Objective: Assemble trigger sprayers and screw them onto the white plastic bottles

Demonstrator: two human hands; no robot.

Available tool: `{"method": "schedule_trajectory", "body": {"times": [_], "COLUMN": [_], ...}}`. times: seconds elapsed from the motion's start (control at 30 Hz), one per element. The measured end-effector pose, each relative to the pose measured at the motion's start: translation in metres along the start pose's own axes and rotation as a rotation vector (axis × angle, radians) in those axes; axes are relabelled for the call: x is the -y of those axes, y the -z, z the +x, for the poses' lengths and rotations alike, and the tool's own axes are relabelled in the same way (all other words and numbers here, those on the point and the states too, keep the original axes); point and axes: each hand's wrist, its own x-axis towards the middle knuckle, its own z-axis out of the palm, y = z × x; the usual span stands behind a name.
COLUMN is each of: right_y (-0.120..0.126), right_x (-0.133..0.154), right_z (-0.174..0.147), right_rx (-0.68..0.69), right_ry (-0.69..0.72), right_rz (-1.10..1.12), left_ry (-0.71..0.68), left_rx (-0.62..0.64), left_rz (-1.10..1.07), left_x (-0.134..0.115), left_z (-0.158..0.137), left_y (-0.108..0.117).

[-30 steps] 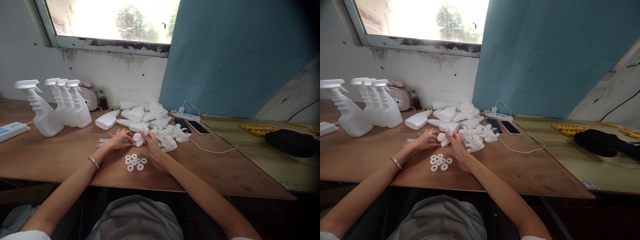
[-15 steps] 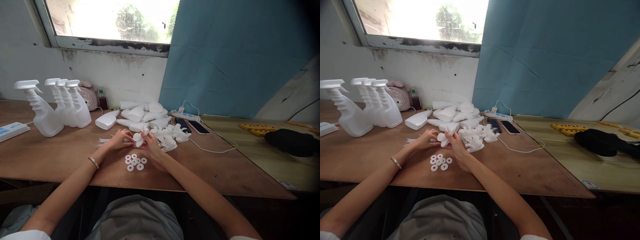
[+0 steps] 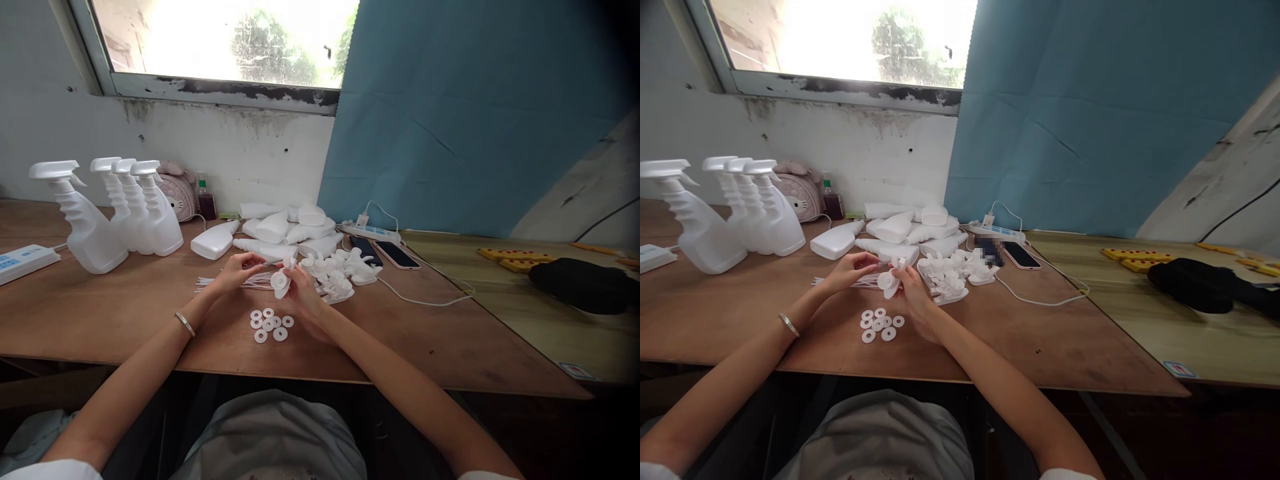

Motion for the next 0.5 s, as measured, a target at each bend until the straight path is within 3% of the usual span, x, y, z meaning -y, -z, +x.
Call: {"method": "schedule_trajectory", "body": {"times": [0.2, 0.5], "right_y": [-0.001, 0.001], "right_x": [0.001, -0.001], "right_z": [-0.001, 0.002], "right_rx": [-0.004, 0.012], "right_ry": [-0.018, -0.099], "right_rz": [0.008, 0.032], "left_ry": [0.122, 0.142], "left_rx": [-0.045, -0.054], "left_rz": [-0.205, -0.36], "left_x": [-0.004, -0.013], "left_z": [0.002, -0.001], "left_y": [0.002, 0.003]}}
